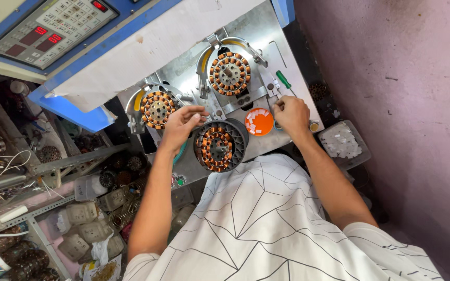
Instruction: The person manually inserts copper wire coils into a metal stator core and uses a screwdriver to secure or adjust components.
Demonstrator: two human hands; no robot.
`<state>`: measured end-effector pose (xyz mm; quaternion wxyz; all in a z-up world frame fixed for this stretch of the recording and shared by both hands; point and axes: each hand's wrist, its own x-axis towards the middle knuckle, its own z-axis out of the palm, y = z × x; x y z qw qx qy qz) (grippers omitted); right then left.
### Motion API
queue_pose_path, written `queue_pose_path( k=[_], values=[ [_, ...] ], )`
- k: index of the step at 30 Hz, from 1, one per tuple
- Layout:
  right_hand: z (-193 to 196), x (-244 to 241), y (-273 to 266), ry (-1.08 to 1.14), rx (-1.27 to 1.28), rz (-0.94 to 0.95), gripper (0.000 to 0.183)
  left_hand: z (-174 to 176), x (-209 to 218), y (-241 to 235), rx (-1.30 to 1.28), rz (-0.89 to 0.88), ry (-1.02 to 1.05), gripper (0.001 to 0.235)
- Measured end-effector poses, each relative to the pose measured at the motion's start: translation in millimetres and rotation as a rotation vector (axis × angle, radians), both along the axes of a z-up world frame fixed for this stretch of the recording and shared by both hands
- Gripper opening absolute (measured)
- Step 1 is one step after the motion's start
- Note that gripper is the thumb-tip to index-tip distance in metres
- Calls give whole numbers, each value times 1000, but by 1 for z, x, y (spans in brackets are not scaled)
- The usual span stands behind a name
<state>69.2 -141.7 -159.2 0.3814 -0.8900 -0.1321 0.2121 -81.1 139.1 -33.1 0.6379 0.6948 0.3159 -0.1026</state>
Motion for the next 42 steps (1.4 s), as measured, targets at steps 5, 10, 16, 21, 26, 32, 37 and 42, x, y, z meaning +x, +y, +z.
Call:
queue_pose_path(
  k=[5,10,16,21,26,32,37,42],
  values=[
    [-32,-2,33,9,-320,86,24,-82,23,12,-380,-2,92,42],
    [-37,-7,35,-8,-348,62,23,-137,48,12,-510,-229,135,51],
    [-33,-10,31,35,-242,-58,20,-185,59,3,-704,-263,105,58],
    [2,-26,33,-225,106,-170,16,-174,65,-11,-570,-329,4,54],
    [32,-29,53,-262,172,-63,15,-183,68,-23,-707,-254,-104,42],
    [22,-16,75,139,180,-115,15,-206,68,-30,-792,94,-119,32],
    [0,-16,81,255,161,-195,13,-212,70,-35,-766,116,-110,27],
    [-13,-20,71,241,252,-172,17,-213,65,-43,-810,136,-188,24]
  ],
)
